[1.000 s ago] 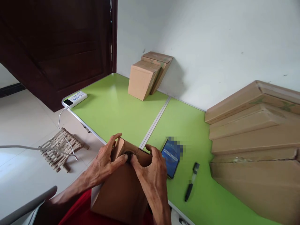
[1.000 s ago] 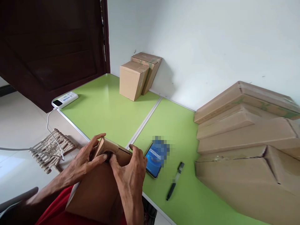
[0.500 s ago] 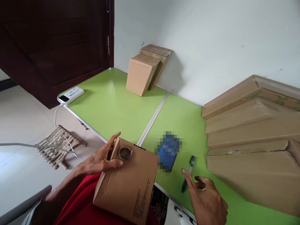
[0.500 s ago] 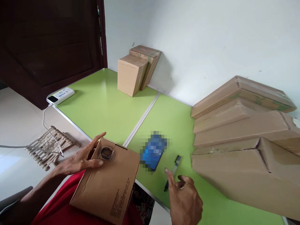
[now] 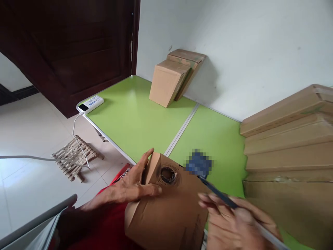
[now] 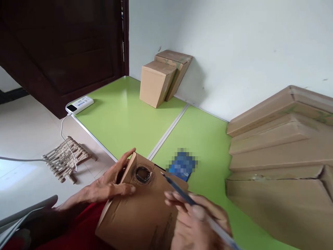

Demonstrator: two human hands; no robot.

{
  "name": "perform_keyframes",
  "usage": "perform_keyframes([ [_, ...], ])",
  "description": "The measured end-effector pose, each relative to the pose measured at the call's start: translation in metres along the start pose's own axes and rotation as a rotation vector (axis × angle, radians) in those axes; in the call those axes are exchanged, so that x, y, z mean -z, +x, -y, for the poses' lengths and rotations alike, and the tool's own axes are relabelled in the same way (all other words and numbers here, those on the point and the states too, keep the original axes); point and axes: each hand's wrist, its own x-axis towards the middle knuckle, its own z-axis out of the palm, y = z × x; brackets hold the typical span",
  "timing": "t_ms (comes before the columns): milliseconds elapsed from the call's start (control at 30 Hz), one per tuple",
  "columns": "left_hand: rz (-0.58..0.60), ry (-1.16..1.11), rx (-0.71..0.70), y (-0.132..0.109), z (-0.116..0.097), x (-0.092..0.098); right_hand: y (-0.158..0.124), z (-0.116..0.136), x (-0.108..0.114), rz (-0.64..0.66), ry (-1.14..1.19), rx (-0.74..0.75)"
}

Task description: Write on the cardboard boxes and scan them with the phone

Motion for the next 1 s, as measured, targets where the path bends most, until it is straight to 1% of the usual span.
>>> perform_keyframes([
  [33, -0.007, 0.013, -0.021, -0.001, -0.004, -0.003, -0.009, -0.001, -0.013, 0.024, -0.016, 0.073],
  [100, -0.009, 0.024, -0.056, -0.002, -0.007, -0.007, -0.024, -0.008, -0.03, 0.058, -0.068, 0.161],
  [200, -0.019, 0.001, -0.089, 0.001, -0.001, -0.009, -0.037, -0.019, -0.038, 0.055, -0.101, 0.162],
  [333, -0.045, -0.031, -0.116, 0.005, 0.013, -0.011, -0.039, -0.02, -0.036, 0.03, -0.155, 0.158],
  [467, -0.006, -0.036, -0.142, 0.005, 0.018, -0.009, -0.037, -0.018, -0.032, 0.035, -0.178, 0.141],
  [567, 0.029, -0.029, -0.138, 0.005, 0.018, -0.005, -0.036, -0.02, -0.026, 0.099, -0.206, 0.17],
  [700, 0.038, -0.008, -0.111, 0.007, 0.02, -0.002, -0.036, -0.023, -0.014, 0.197, -0.251, 0.201],
  [767, 0.026, -0.012, -0.088, 0.007, 0.021, -0.001, -0.037, -0.024, -0.008, 0.217, -0.257, 0.192],
  [833, 0.011, -0.037, -0.064, 0.006, 0.02, 0.0, -0.038, -0.025, -0.003, 0.182, -0.238, 0.142],
  [933, 0.03, -0.086, -0.049, 0.004, 0.02, 0.001, -0.036, -0.025, 0.001, 0.051, -0.161, 0.062],
  [1000, 0.041, -0.11, -0.04, 0.003, 0.02, 0.002, -0.032, -0.026, 0.001, -0.039, -0.129, 0.055],
])
